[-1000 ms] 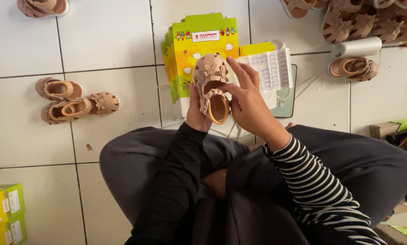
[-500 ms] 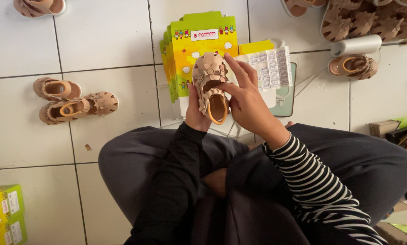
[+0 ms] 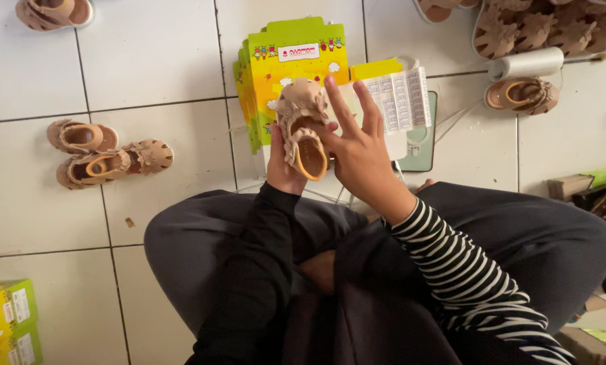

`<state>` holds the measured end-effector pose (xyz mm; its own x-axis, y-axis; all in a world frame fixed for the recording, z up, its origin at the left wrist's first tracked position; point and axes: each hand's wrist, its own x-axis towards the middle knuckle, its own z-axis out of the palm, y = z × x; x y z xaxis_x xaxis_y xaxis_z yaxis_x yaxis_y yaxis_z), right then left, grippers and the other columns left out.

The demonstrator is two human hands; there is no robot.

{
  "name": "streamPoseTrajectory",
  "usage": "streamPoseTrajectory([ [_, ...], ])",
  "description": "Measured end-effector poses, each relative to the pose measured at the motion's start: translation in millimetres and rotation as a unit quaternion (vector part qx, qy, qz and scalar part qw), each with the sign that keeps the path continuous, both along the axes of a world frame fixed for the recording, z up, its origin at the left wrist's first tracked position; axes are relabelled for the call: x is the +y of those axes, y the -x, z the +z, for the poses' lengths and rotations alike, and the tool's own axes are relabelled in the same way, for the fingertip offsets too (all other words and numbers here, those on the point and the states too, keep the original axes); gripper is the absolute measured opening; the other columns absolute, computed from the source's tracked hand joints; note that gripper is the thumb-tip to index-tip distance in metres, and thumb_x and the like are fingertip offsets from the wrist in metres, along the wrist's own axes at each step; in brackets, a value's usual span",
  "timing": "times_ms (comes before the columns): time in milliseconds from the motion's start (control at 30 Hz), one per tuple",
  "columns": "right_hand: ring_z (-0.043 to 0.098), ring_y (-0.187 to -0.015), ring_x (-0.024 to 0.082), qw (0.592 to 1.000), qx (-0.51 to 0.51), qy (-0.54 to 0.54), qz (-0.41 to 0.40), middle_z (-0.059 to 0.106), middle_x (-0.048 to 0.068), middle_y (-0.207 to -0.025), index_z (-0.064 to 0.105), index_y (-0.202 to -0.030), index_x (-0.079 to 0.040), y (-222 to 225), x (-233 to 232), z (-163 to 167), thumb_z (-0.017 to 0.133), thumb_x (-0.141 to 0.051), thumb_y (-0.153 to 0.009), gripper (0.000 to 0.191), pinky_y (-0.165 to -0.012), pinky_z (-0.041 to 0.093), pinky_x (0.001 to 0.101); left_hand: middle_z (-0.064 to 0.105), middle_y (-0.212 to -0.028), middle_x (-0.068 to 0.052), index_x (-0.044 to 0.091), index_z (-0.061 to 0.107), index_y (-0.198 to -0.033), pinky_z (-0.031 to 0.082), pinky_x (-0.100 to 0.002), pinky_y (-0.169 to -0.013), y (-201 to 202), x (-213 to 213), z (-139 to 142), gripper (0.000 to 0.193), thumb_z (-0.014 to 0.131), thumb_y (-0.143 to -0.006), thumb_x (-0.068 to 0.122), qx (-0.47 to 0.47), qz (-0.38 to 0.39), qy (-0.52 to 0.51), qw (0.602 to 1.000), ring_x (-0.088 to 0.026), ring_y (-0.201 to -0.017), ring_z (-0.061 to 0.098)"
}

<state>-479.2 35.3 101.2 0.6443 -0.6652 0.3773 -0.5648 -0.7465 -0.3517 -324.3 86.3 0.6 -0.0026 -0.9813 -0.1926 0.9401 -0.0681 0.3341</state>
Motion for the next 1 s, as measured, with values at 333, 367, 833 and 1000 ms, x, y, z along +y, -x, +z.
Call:
streamPoseTrajectory([
  [333, 0.018, -0.159, 0.046, 0.994, -0.070, -0.082, 0.014, 0.026, 0.011, -0.174, 0.081, -0.118, -0.016, -6.1, 0.4, -25.5, 0.067, 0.006, -0.085, 0.042, -0.130, 0.025, 0.0567, 0.060, -0.138, -0.028, 0.006, 0.045, -0.151, 0.061, -0.045, -0.075, -8.7, 7.0, -4.7, 0.084, 0.028, -0.104, 0.074, 0.016, -0.055, 0.045, 0.997, -0.038, -0.106, 0.071],
  [367, 0.017, -0.157, 0.048, 0.990, -0.083, -0.109, 0.030, 0.024, 0.015, -0.172, 0.081, -0.115, -0.015, -8.0, 1.7, -25.5, 0.067, 0.006, -0.080, 0.043, -0.128, 0.024, 0.0584, 0.060, -0.140, -0.026, 0.005, 0.044, -0.153, 0.061, -0.046, -0.083, -8.5, 6.5, -6.4, 0.081, 0.029, -0.106, 0.069, 0.043, -0.034, 0.003, 0.999, -0.037, -0.112, 0.070],
  [833, 0.019, -0.160, 0.049, 0.982, -0.134, -0.136, -0.005, 0.024, 0.022, -0.172, 0.078, -0.118, -0.013, -19.1, 21.7, -31.0, 0.066, 0.005, -0.088, 0.037, -0.121, 0.037, 0.0494, 0.059, -0.146, -0.017, 0.001, 0.042, -0.156, 0.051, -0.043, -0.110, 0.8, -6.0, -34.2, 0.070, 0.036, -0.114, 0.057, 0.063, -0.018, 0.084, 0.994, -0.029, -0.130, 0.061],
  [1000, 0.019, -0.155, 0.051, 0.989, -0.063, -0.064, 0.118, 0.017, 0.027, -0.169, 0.077, -0.119, -0.007, -20.9, 11.5, -3.6, 0.072, 0.006, -0.086, 0.036, -0.121, 0.026, 0.0615, 0.057, -0.147, -0.012, 0.007, 0.038, -0.159, 0.050, -0.041, -0.111, -4.4, -2.6, -21.9, 0.061, 0.037, -0.115, 0.049, 0.021, 0.018, 0.089, 0.996, -0.025, -0.131, 0.059],
])
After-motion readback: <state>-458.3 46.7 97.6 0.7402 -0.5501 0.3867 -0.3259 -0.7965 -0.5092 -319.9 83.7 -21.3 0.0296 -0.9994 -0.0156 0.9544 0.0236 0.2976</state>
